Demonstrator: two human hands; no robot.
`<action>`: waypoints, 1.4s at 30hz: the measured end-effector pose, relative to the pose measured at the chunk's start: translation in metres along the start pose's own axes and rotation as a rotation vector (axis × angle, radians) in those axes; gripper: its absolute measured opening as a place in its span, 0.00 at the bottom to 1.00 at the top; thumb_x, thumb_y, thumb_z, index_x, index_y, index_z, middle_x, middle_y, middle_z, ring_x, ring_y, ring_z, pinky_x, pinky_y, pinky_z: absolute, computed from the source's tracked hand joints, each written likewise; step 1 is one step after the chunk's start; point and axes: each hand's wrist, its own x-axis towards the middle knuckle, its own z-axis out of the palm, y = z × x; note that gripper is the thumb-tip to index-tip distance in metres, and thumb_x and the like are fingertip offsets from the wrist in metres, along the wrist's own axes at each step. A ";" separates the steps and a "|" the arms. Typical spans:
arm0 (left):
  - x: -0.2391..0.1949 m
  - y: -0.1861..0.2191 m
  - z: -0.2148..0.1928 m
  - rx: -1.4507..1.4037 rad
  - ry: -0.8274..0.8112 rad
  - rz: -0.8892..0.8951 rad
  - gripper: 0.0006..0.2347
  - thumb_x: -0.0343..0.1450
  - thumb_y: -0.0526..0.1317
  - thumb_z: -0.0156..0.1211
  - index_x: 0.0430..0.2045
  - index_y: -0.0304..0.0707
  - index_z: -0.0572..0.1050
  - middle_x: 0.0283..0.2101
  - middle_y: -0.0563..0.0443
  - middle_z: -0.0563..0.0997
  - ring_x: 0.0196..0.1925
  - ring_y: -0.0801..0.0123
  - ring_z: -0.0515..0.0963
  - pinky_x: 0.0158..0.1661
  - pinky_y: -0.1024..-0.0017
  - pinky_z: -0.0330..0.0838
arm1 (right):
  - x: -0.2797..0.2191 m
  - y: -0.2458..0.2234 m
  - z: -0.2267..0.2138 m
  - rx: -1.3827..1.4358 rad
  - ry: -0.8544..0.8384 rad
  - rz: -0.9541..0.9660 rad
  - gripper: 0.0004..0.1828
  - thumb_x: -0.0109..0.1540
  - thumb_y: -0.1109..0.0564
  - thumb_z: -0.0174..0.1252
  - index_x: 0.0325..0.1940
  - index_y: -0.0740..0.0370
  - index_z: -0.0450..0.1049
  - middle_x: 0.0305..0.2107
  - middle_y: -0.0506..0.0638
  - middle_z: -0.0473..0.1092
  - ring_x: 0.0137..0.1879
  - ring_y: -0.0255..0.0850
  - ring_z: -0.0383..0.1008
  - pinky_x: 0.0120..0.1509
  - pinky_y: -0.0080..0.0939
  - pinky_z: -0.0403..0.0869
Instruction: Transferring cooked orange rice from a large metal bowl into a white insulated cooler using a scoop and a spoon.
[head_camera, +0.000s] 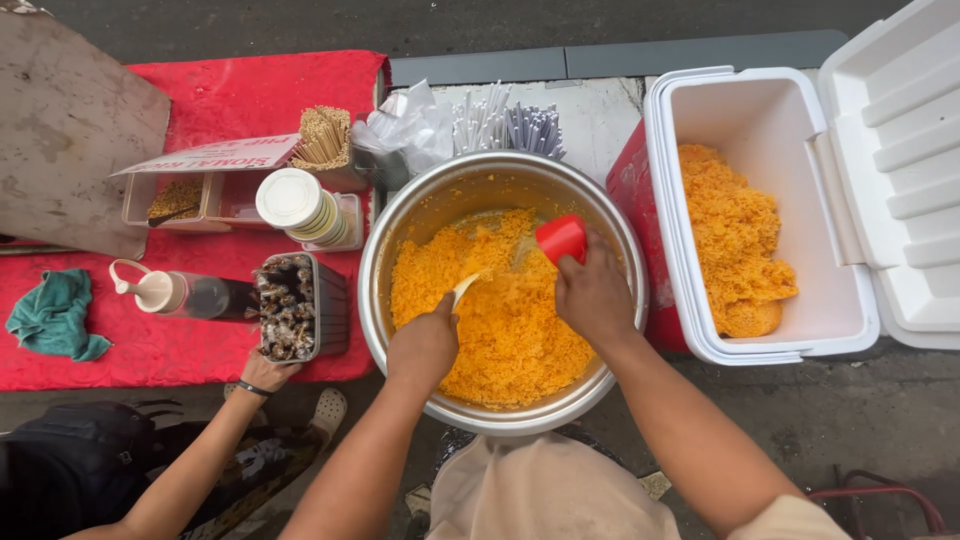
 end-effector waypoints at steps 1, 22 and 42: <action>-0.013 0.000 -0.005 -0.049 0.007 -0.074 0.20 0.81 0.40 0.39 0.69 0.34 0.64 0.34 0.33 0.85 0.33 0.51 0.87 0.25 0.61 0.80 | 0.018 -0.007 0.018 -0.048 -0.080 -0.010 0.05 0.62 0.56 0.60 0.39 0.58 0.77 0.61 0.68 0.62 0.66 0.66 0.67 0.63 0.57 0.71; 0.007 -0.028 0.036 0.181 -0.055 -0.016 0.23 0.76 0.36 0.44 0.68 0.25 0.61 0.35 0.35 0.84 0.34 0.57 0.86 0.29 0.63 0.81 | 0.037 0.025 0.088 -0.361 -0.945 0.077 0.18 0.57 0.51 0.55 0.46 0.54 0.84 0.54 0.64 0.63 0.59 0.63 0.70 0.50 0.52 0.75; -0.037 0.052 -0.043 -0.275 -0.040 0.131 0.22 0.79 0.37 0.37 0.66 0.17 0.60 0.41 0.20 0.82 0.37 0.40 0.86 0.27 0.54 0.83 | 0.004 -0.057 -0.044 0.831 -0.498 0.780 0.13 0.69 0.58 0.49 0.46 0.72 0.75 0.38 0.63 0.71 0.42 0.47 0.77 0.47 0.48 0.76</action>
